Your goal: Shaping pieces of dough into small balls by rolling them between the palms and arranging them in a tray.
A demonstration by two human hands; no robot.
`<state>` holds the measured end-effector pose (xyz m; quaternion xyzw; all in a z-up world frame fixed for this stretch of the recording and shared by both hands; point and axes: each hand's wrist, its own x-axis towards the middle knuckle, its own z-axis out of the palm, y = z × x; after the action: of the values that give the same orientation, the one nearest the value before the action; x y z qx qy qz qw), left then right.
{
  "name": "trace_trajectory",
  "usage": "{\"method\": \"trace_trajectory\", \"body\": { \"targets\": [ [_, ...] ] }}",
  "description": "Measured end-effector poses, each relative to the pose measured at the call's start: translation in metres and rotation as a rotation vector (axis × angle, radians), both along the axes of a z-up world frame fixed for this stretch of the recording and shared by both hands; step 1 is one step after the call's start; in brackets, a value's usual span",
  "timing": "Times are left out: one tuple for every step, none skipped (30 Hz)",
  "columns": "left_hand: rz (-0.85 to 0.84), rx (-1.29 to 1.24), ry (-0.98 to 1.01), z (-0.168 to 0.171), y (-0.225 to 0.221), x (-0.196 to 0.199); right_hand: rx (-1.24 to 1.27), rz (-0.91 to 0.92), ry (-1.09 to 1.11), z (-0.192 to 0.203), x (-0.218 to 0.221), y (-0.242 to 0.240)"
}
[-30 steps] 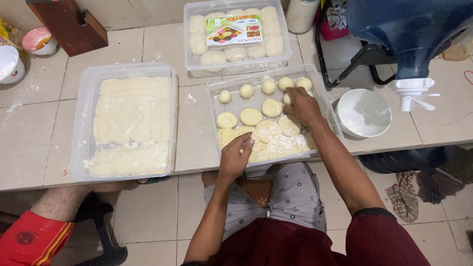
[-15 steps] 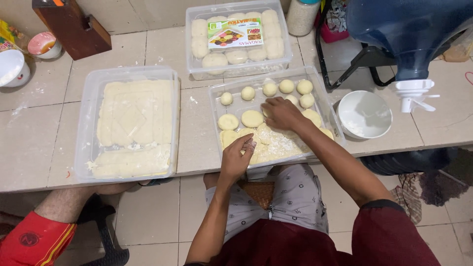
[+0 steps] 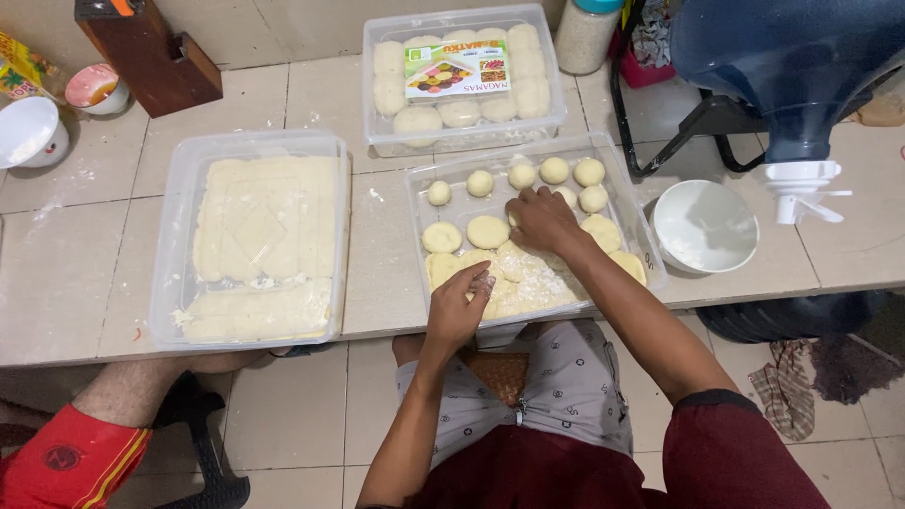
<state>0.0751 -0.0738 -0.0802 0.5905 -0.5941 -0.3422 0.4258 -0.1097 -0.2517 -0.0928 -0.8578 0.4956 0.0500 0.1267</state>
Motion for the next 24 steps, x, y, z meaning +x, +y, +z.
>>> {"method": "trace_trajectory", "body": {
  "targets": [
    [0.006,-0.003,-0.007,0.001,0.000,0.000,-0.026,0.004,0.003,-0.005,0.000,-0.002],
    [0.011,-0.006,-0.013,0.002,0.001,0.000,-0.053,0.007,0.005,-0.009,0.000,-0.004],
    [0.012,-0.006,-0.016,0.003,0.001,0.000,-0.052,0.008,0.002,-0.014,0.001,-0.007],
    [0.014,0.000,-0.011,0.004,0.001,-0.001,-0.069,0.007,0.001,-0.018,0.001,-0.009],
    [0.015,0.006,-0.005,0.005,0.001,-0.001,-0.087,0.005,-0.001,-0.023,0.000,-0.012],
    [0.014,0.007,-0.008,0.007,0.002,-0.001,-0.086,0.004,-0.004,-0.019,0.002,-0.008],
    [0.016,0.019,-0.005,0.009,0.001,-0.001,-0.075,0.002,-0.014,-0.014,0.002,-0.006],
    [0.017,0.032,-0.001,0.010,0.001,-0.002,-0.063,-0.001,-0.025,-0.009,0.003,-0.004],
    [0.015,0.031,-0.003,0.013,0.002,-0.002,-0.064,-0.003,-0.026,-0.008,0.003,-0.003],
    [0.016,0.041,-0.013,0.015,0.002,-0.002,-0.063,-0.004,-0.040,-0.006,0.003,-0.002],
    [0.017,0.052,-0.023,0.018,0.003,-0.002,-0.060,-0.005,-0.054,-0.005,0.003,-0.001],
    [0.016,0.052,-0.025,0.018,0.002,-0.003,-0.060,-0.006,-0.056,0.001,0.003,0.000],
    [0.020,0.060,-0.025,0.017,0.002,-0.003,-0.042,-0.012,-0.068,0.006,0.003,0.002],
    [0.024,0.068,-0.026,0.017,0.002,-0.003,-0.024,-0.017,-0.081,0.012,0.004,0.003],
    [0.024,0.066,-0.027,0.016,0.003,-0.002,-0.026,-0.017,-0.082,0.011,0.004,0.004],
    [0.020,0.080,-0.030,0.015,0.003,-0.002,-0.019,-0.011,-0.075,0.011,0.003,0.004],
    [0.014,0.095,-0.033,0.015,0.002,-0.002,-0.012,-0.007,-0.068,0.011,0.002,0.004],
    [0.011,0.092,-0.034,0.014,0.001,-0.002,-0.015,-0.009,-0.069,0.010,0.001,0.002],
    [0.010,0.099,-0.036,0.013,0.001,-0.002,-0.007,0.003,-0.074,0.008,0.001,0.001],
    [0.009,0.106,-0.038,0.013,0.001,-0.002,0.000,0.015,-0.080,0.006,0.000,0.000],
    [0.010,0.106,-0.039,0.012,0.002,-0.002,0.000,0.017,-0.081,0.007,-0.001,0.000],
    [0.009,0.115,-0.044,0.012,0.002,-0.002,0.006,0.025,-0.081,0.008,-0.002,0.001],
    [0.008,0.123,-0.049,0.012,0.001,-0.002,0.013,0.032,-0.082,0.009,-0.003,0.001],
    [0.009,0.123,-0.050,0.012,0.002,-0.002,0.012,0.033,-0.083,0.011,-0.002,0.003]
  ]
}}
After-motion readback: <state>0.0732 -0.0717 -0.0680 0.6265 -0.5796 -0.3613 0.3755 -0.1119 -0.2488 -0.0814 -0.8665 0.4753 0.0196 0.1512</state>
